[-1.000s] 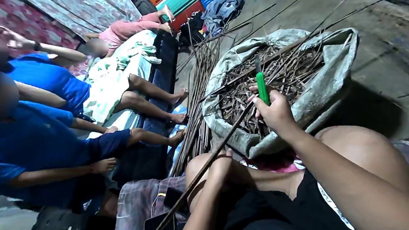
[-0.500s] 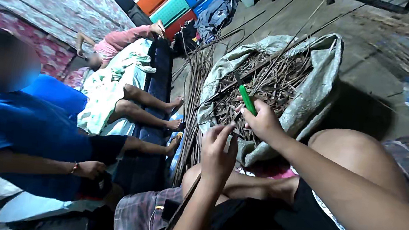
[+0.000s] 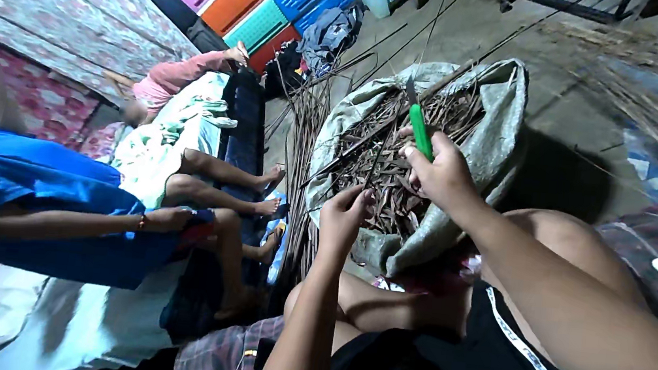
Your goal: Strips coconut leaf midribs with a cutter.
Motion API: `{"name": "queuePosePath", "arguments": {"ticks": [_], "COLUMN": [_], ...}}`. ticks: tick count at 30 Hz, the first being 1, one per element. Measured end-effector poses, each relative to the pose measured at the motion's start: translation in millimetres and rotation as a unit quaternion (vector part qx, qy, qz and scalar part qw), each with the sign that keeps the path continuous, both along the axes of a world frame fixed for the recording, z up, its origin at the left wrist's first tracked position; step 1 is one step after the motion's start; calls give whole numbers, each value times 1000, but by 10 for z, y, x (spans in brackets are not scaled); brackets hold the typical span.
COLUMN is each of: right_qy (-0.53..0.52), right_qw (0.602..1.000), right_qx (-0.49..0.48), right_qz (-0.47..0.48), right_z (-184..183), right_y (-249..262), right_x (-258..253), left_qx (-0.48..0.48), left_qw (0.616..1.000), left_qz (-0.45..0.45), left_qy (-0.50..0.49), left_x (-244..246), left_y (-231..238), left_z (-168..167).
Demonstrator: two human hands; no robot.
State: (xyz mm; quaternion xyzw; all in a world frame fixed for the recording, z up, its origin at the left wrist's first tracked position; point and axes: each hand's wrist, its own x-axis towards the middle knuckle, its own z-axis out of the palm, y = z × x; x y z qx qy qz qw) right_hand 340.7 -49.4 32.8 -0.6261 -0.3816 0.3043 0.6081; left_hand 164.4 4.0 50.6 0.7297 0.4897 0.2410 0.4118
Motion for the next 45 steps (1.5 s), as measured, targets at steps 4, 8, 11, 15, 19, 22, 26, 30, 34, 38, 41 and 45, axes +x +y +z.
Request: {"name": "queuePosePath", "arguments": {"ticks": [4,8,11,15,19,22,26,30,34,38,41,45], "right_qy": [-8,-104,-185,-205,-196,-178,-238,-320,-304,-276,-235,-182], "right_qw": [1000,993,977,958,941,927,912,898,900,910,910,923], "right_qx": [-12,-29,-56,-129,-185,-228,-252,-240,-225,-221,-249,-243], "right_qz": [-2,55,95,150,205,239,220,182,217,216,233,236], "right_z": [31,26,68,91,148,211,250,197,144,148,183,169], "right_y": [-37,-72,-118,-141,-172,-167,-170,-159,-166,-196,-204,-216], "right_x": [59,15,-114,-267,-365,-381,-414,-481,-494,-496,-475,-463], "left_qx": [-32,-52,-53,10,145,182,208,252,293,302,317,332], "left_qw": [998,996,996,998,987,978,971,959,948,946,942,938], "left_qz": [-9,-4,7,23,62,83,91,96,87,90,87,82], "left_qy": [-44,-68,-77,-54,40,59,70,83,90,76,70,56], "left_x": [-45,-31,-27,-16,-1,15,35,70,68,63,50,50], "left_y": [46,61,91,117,105,106,104,94,112,114,119,115], "left_z": [10,44,40,-18,-88,-134,-169,-189,-243,-271,-307,-350]}}
